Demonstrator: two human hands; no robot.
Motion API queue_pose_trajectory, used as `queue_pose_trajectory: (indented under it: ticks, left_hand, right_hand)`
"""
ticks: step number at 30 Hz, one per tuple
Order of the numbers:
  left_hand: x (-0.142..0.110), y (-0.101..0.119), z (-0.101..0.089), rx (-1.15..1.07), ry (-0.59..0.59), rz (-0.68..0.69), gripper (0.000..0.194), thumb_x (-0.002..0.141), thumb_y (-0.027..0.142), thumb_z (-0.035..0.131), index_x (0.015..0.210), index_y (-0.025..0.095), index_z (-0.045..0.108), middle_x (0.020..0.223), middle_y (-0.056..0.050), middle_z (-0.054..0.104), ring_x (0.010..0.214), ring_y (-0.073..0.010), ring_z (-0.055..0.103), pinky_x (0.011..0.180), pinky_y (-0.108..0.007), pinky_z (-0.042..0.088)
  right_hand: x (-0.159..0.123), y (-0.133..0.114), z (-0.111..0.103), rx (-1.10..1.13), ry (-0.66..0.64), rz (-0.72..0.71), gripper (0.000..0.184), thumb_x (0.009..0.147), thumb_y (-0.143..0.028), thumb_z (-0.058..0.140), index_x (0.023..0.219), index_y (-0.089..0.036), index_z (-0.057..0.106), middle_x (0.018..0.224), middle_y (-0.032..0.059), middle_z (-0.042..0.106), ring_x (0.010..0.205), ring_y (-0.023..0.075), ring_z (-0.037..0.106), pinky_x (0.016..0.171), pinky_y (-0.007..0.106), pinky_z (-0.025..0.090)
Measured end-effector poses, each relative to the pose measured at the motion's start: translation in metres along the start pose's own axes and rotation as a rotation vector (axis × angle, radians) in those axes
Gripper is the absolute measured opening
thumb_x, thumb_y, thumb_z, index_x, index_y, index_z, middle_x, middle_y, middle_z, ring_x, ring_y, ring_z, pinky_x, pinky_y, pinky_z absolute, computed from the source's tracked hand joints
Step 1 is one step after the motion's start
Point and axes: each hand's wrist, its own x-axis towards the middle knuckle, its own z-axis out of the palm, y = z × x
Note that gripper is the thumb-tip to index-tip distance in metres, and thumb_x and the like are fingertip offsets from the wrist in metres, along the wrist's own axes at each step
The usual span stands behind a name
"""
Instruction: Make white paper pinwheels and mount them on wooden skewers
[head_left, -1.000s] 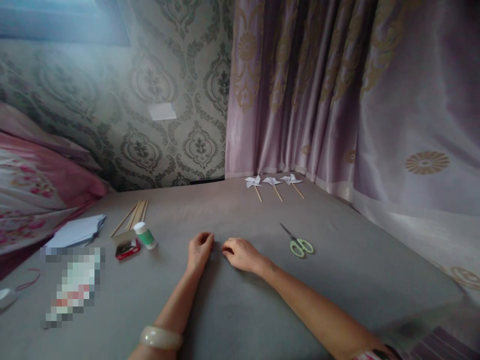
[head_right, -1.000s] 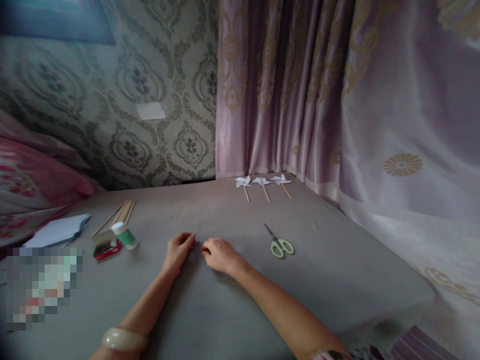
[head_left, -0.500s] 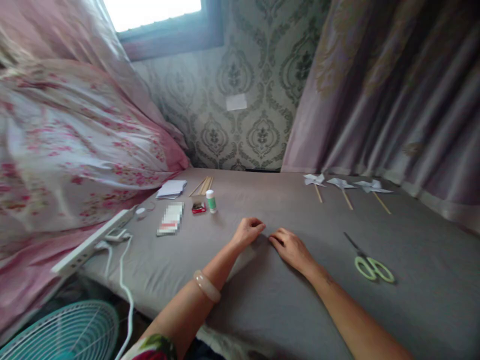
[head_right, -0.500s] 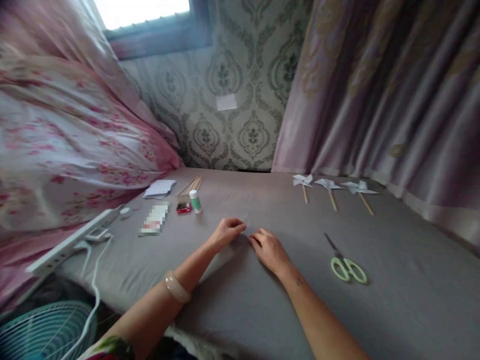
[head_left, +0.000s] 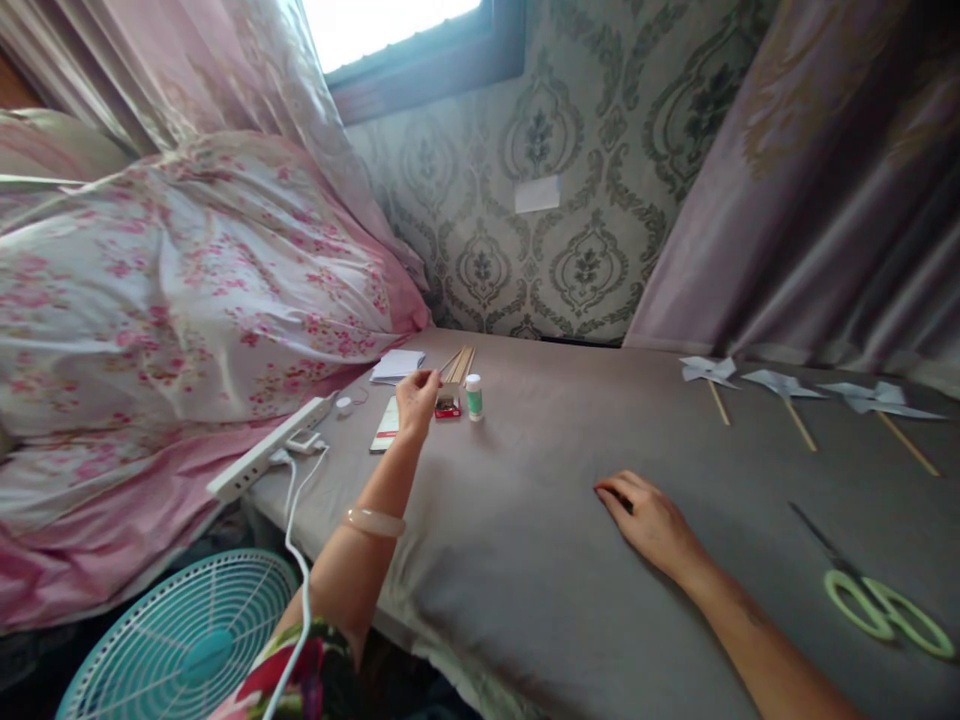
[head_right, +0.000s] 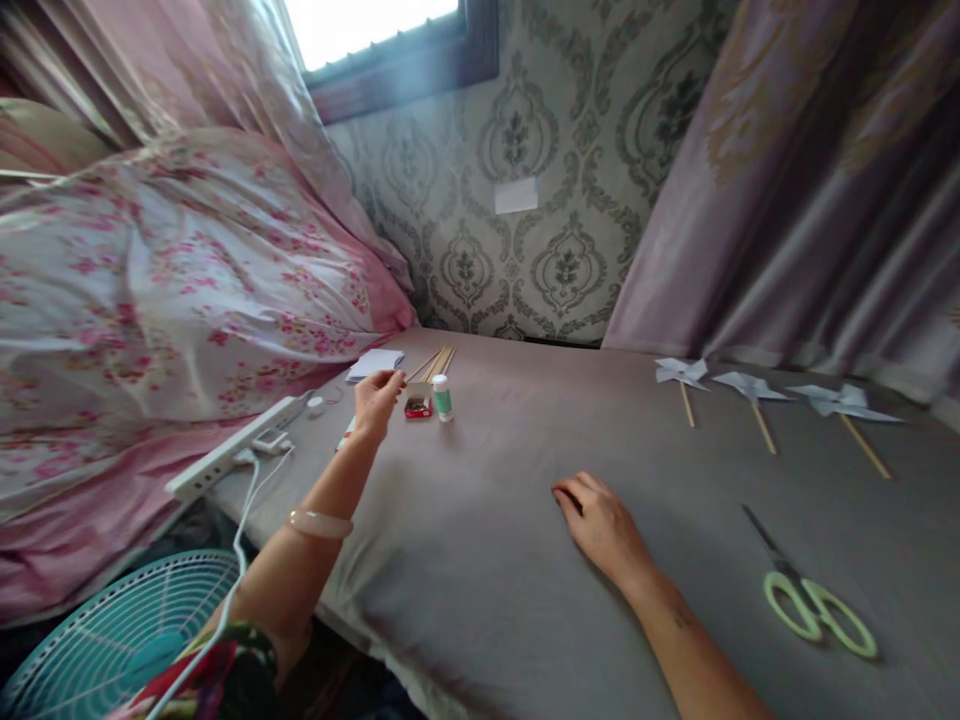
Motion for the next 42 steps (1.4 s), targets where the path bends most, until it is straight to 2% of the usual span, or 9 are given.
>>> queue_pose_trajectory:
  ticks: [4,7,11,14,19,28,35,42]
  left_hand:
    - [0.041,-0.016,-0.025,0.168,0.150,-0.008,0.036,0.077,0.033,0.051,0.094,0.006,0.067,0.085,-0.012,0.070,0.077,-0.0179,0.062,0.071,-0.027,0.046]
    - [0.067,-0.029,-0.043,0.311,0.196,-0.023,0.034,0.076,0.027,0.049,0.095,0.007,0.067,0.091,-0.014,0.071,0.087,-0.0222,0.064,0.081,-0.030,0.046]
    - [0.093,-0.048,-0.062,0.501,0.155,-0.044,0.027,0.070,0.021,0.052,0.087,0.011,0.071,0.092,-0.013,0.072,0.094,-0.0260,0.064,0.086,-0.031,0.045]
    - [0.108,-0.063,-0.068,0.613,0.088,-0.047,0.025,0.069,0.019,0.053,0.084,0.013,0.072,0.090,-0.011,0.073,0.094,-0.0259,0.066,0.085,-0.029,0.046]
    - [0.127,-0.079,-0.063,0.734,0.001,-0.024,0.028,0.072,0.019,0.053,0.091,0.013,0.072,0.095,-0.011,0.073,0.095,-0.0251,0.066,0.086,-0.028,0.047]
    - [0.157,-0.091,-0.050,0.846,-0.172,0.027,0.038,0.076,0.029,0.056,0.109,0.013,0.067,0.117,-0.012,0.066,0.110,-0.0249,0.060,0.098,-0.030,0.041]
    - [0.175,-0.100,-0.040,0.919,-0.295,-0.017,0.049,0.073,0.035,0.065,0.116,0.012,0.062,0.108,-0.014,0.068,0.099,-0.0260,0.064,0.088,-0.031,0.047]
    - [0.181,-0.107,-0.038,0.969,-0.382,-0.018,0.046,0.073,0.037,0.064,0.113,0.014,0.063,0.118,-0.012,0.064,0.110,-0.0280,0.059,0.092,-0.032,0.043]
  right_hand:
    - [0.000,0.001,0.001,0.007,0.015,-0.013,0.027,0.088,-0.034,0.043,0.085,-0.025,0.068,0.087,0.0076,0.067,0.083,0.0205,0.064,0.078,0.033,0.048]
    - [0.000,0.001,0.002,0.008,0.029,-0.012,0.027,0.088,-0.035,0.044,0.084,-0.025,0.068,0.087,0.0075,0.067,0.082,0.0204,0.064,0.076,0.033,0.049]
    - [-0.001,0.000,0.001,0.011,0.039,-0.026,0.028,0.089,-0.037,0.043,0.083,-0.023,0.067,0.086,0.0059,0.067,0.082,0.0201,0.064,0.076,0.033,0.050]
    - [-0.001,0.000,0.001,0.003,0.040,-0.023,0.029,0.089,-0.038,0.044,0.083,-0.023,0.067,0.086,0.0050,0.067,0.081,0.0197,0.064,0.075,0.032,0.050]
    - [-0.001,0.002,0.002,-0.011,0.033,-0.007,0.029,0.090,-0.041,0.044,0.084,-0.023,0.066,0.086,0.0049,0.067,0.081,0.0197,0.065,0.075,0.031,0.050]
    - [-0.002,0.006,0.004,-0.024,0.014,0.016,0.029,0.091,-0.042,0.044,0.085,-0.024,0.065,0.087,0.0048,0.067,0.082,0.0190,0.065,0.076,0.031,0.051]
    - [-0.002,0.004,0.003,-0.029,0.026,0.020,0.032,0.090,-0.045,0.044,0.083,-0.024,0.066,0.085,0.0048,0.067,0.080,0.0189,0.065,0.074,0.030,0.052]
    - [-0.002,0.003,0.001,-0.030,0.018,0.019,0.031,0.090,-0.046,0.044,0.084,-0.024,0.066,0.086,0.0044,0.067,0.080,0.0187,0.066,0.074,0.030,0.052]
